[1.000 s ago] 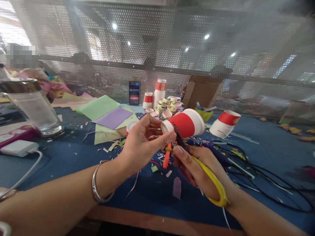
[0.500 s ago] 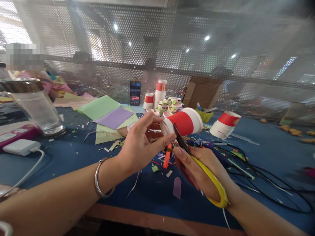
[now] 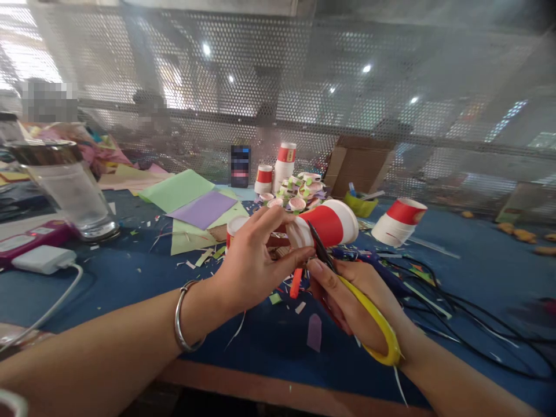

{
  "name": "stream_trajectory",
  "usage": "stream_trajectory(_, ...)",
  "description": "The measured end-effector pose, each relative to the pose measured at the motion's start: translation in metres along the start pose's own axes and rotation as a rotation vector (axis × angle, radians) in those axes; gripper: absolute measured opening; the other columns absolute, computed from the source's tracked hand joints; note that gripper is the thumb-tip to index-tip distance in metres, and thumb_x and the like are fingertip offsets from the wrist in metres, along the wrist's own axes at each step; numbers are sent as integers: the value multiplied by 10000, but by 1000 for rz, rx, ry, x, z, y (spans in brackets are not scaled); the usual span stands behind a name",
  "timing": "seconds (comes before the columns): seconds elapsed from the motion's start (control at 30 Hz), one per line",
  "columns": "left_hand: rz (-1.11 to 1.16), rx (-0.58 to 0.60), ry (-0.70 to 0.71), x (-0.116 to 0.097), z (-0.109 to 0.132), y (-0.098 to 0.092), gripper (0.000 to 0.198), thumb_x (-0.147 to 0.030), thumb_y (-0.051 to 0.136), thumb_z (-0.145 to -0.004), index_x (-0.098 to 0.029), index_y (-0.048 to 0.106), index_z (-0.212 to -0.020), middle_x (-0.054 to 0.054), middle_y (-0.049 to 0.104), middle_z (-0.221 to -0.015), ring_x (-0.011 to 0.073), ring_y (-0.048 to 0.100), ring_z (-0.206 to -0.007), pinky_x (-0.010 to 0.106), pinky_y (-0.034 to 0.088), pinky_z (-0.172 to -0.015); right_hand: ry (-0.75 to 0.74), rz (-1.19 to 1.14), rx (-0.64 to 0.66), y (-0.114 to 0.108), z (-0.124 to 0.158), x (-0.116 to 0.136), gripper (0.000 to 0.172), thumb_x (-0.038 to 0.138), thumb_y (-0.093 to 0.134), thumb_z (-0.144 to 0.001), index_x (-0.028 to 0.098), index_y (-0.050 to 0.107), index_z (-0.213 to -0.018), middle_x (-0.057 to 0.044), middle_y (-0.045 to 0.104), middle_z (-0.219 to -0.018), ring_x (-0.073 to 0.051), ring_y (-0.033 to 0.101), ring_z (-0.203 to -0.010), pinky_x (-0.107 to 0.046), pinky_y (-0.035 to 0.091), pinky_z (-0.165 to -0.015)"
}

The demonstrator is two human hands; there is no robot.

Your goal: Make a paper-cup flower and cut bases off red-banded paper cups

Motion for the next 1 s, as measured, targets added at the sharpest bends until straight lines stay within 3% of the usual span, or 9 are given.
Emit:
stream_trajectory(0.13,162,-34,-85,-1,-4,0,355,-296,814,-813,-188,578,-1056,75,696,-1038,182,694,-949,300,636,-788,-42,-58,-26,0,-2,-2,597,743,514,-930,226,558,-634,52,444,-388,-101,395,-332,-259,298,-376)
stream_trajectory(0.23,301,-69,-250,5,-5,-1,450,-377,839,-790,-173,568,-1087,68,696,-1028,145,688,-849,245,601,-688,-72,-60,-37,-1,-3,0,578,730,533,-928,227,575,-645,50,437,-397,-113,418,-366,-261,312,-391)
stream_trajectory(0.4,445,-47,-434,13,-1,3,452,-458,850,-779,-150,596,-992,13,699,-830,90,663,-695,216,576,-669,-118,0,-43,-2,-4,4,605,731,530,-928,231,550,-589,36,431,-398,-128,470,-407,-261,338,-417)
stream_trajectory(0.6,405,-71,-365,7,-1,1,415,-414,864,-765,-155,592,-940,-2,691,-814,72,639,-674,189,548,-632,-122,23,-17,-2,-4,3,604,733,539,-923,236,554,-581,33,462,-375,-113,445,-336,-265,317,-386)
stream_trajectory(0.83,349,-56,-325,9,-2,1,345,-387,831,-785,-182,587,-918,22,696,-828,122,669,-726,257,576,-664,-90,-8,9,-1,-3,4,578,729,566,-908,250,567,-584,21,499,-383,-130,461,-332,-278,345,-382)
stream_trajectory(1.0,324,-52,-265,5,-3,0,327,-332,845,-773,-176,613,-942,30,707,-889,122,687,-784,214,586,-659,-102,-13,32,0,-3,7,576,703,514,-954,248,574,-606,19,511,-398,-129,479,-359,-265,341,-382)
Point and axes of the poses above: each hand's wrist, its own z-axis away from the middle knuckle, its own y-axis out of the palm, x = y × z, the point moved 7 cm from there along -z, towards the middle knuckle
